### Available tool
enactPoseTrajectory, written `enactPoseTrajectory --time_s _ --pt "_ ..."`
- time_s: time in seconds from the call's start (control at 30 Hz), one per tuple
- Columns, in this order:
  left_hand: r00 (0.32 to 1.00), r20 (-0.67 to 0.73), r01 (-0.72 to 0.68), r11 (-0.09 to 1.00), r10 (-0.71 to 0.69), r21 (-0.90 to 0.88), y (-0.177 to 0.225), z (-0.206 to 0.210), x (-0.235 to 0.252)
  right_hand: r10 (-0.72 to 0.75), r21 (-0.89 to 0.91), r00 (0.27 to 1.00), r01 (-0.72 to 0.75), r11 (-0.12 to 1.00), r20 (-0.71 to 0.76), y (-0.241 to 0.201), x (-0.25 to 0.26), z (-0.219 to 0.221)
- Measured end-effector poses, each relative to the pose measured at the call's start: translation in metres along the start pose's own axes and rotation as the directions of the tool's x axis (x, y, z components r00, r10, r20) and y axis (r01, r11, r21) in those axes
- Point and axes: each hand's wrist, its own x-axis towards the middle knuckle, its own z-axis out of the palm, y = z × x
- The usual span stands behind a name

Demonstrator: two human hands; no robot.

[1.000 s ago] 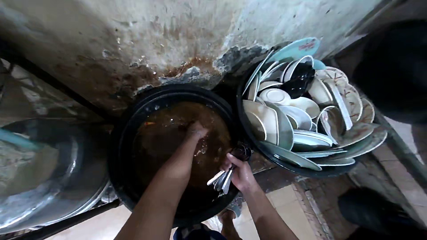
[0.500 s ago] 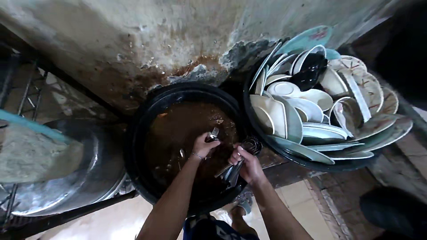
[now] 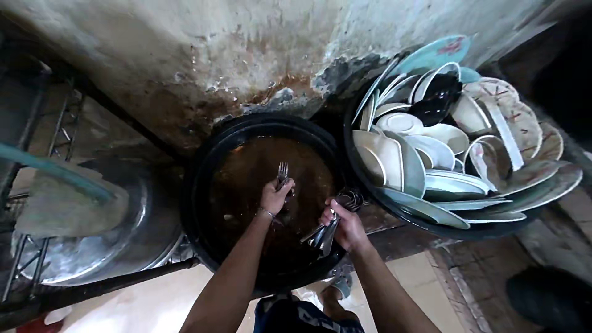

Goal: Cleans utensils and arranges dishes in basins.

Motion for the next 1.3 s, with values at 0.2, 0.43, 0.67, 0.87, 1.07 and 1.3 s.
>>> enactPoseTrajectory --time_s 0.2,0.43,0.67,0.87,1.07,1.3 --pt "0.957 0.126 0.185 0.881 -0.263 0.435 -0.054 -0.005 -0.007 0.017 -0.027 0.999 -0.017 0.999 0.029 0.007 0.0 0.007" --pt "0.991 0.023 0.13 0.991 -0.13 -0.01 -0.004 -0.011 -0.011 0.021 -0.135 0.999 -0.027 0.99 -0.047 0.011 0.002 0.021" --pt "0.974 0.219 0.065 0.997 -0.052 -0.051 0.039 -0.012 -0.023 -0.101 -0.342 0.99 0.062 0.937 -0.095 -0.001 0.049 0.079" --pt "0.981 0.128 0.166 0.97 -0.144 -0.176 0.028 -0.036 -0.024 -0.068 -0.14 0.981 0.043 0.989 -0.181 -0.006 0.076 0.075" --pt "0.966 -0.043 0.255 0.967 -0.254 0.018 0.017 -0.038 -0.028 -0.072 -0.108 0.96 0.044 0.993 -0.269 0.011 0.079 0.096" --pt "0.904 -0.045 0.416 0.899 -0.425 -0.136 -0.039 -0.056 -0.016 -0.046 0.026 0.943 0.058 0.998 -0.331 0.003 0.079 0.083"
